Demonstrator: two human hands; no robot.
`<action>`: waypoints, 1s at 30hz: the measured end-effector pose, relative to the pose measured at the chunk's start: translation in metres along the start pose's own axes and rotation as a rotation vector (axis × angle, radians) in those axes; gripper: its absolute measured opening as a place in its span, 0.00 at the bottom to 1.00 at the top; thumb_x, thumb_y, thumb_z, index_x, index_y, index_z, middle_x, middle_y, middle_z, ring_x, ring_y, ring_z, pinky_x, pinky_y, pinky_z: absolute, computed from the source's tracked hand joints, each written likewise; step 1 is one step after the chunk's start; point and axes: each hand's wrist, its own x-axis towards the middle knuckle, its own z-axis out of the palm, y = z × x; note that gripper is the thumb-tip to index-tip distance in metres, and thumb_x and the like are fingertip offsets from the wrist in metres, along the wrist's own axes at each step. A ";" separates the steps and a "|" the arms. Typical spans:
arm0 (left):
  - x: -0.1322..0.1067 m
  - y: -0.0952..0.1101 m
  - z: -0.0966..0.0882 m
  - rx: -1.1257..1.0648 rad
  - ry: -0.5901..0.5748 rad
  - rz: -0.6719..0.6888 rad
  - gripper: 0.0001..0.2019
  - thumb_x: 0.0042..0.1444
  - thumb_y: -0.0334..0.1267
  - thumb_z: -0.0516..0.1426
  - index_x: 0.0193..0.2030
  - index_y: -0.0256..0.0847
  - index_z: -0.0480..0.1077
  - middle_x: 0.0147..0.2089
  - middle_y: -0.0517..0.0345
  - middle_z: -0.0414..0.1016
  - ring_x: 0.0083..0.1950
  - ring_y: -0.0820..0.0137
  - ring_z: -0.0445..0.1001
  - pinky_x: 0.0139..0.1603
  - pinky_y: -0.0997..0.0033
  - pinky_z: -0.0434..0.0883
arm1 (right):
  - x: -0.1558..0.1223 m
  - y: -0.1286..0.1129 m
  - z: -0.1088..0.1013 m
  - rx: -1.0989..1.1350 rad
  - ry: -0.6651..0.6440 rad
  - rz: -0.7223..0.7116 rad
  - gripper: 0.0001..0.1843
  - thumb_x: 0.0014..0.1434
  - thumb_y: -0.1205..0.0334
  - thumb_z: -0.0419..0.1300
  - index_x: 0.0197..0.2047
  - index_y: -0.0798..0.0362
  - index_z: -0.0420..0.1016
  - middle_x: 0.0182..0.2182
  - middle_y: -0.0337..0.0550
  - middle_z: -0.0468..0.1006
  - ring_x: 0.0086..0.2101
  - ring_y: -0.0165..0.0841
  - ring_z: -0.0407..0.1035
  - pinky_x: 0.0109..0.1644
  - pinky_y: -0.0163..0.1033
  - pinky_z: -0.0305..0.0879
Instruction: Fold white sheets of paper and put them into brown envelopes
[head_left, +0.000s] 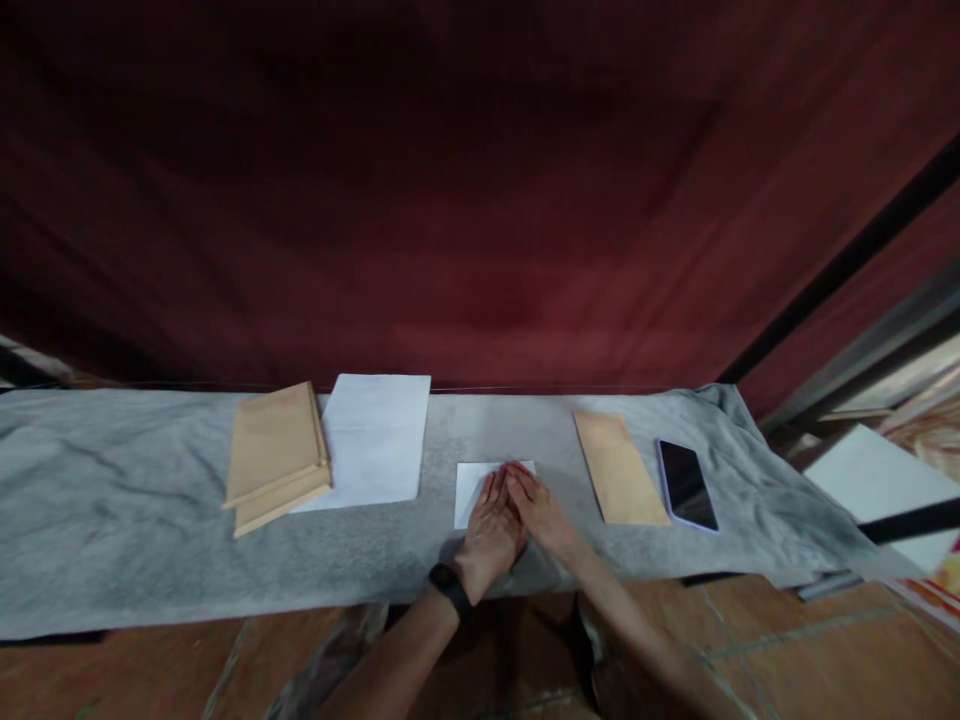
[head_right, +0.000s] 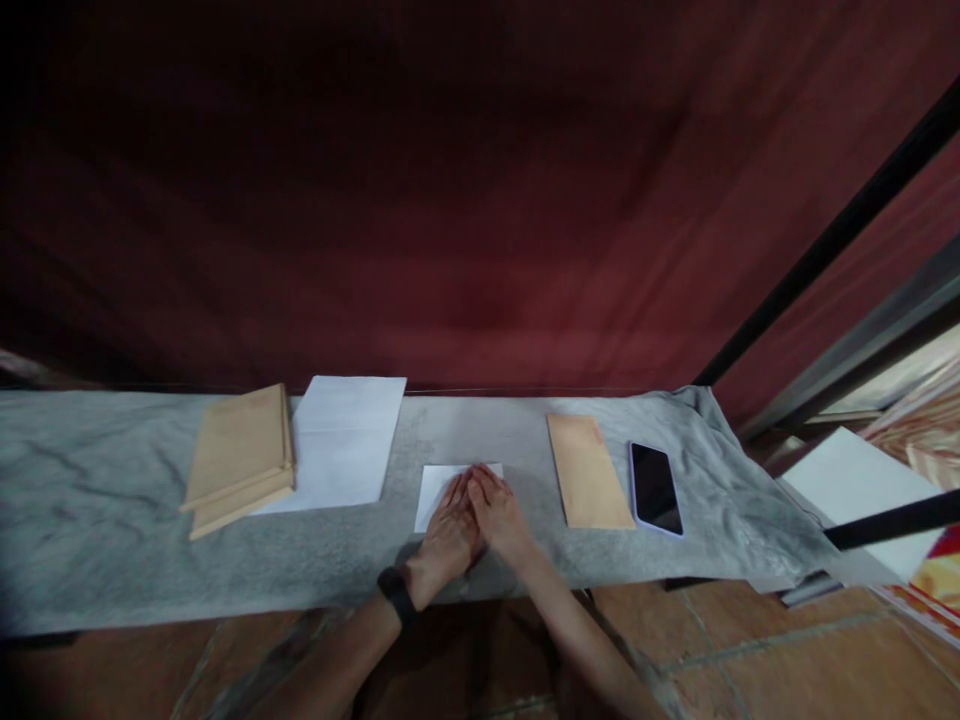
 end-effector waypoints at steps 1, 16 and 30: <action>-0.001 0.000 0.002 0.011 0.001 -0.007 0.31 0.64 0.36 0.49 0.73 0.29 0.53 0.73 0.37 0.57 0.75 0.56 0.55 0.73 0.48 0.55 | -0.002 -0.002 0.005 -0.010 0.005 0.000 0.27 0.74 0.57 0.37 0.63 0.48 0.72 0.60 0.45 0.76 0.60 0.35 0.69 0.63 0.47 0.68; -0.011 -0.017 -0.013 0.110 0.033 -0.222 0.28 0.70 0.41 0.41 0.72 0.28 0.53 0.75 0.39 0.54 0.77 0.58 0.49 0.75 0.51 0.53 | -0.034 0.011 -0.003 -0.330 0.070 -0.137 0.28 0.74 0.56 0.43 0.72 0.59 0.56 0.68 0.55 0.63 0.67 0.42 0.58 0.70 0.53 0.55; -0.019 -0.024 -0.033 0.105 -0.006 -0.260 0.39 0.65 0.63 0.46 0.72 0.34 0.56 0.75 0.36 0.52 0.76 0.53 0.50 0.74 0.48 0.49 | -0.038 0.027 -0.017 -0.343 0.010 -0.194 0.30 0.74 0.56 0.43 0.74 0.59 0.51 0.69 0.55 0.61 0.67 0.43 0.57 0.69 0.53 0.53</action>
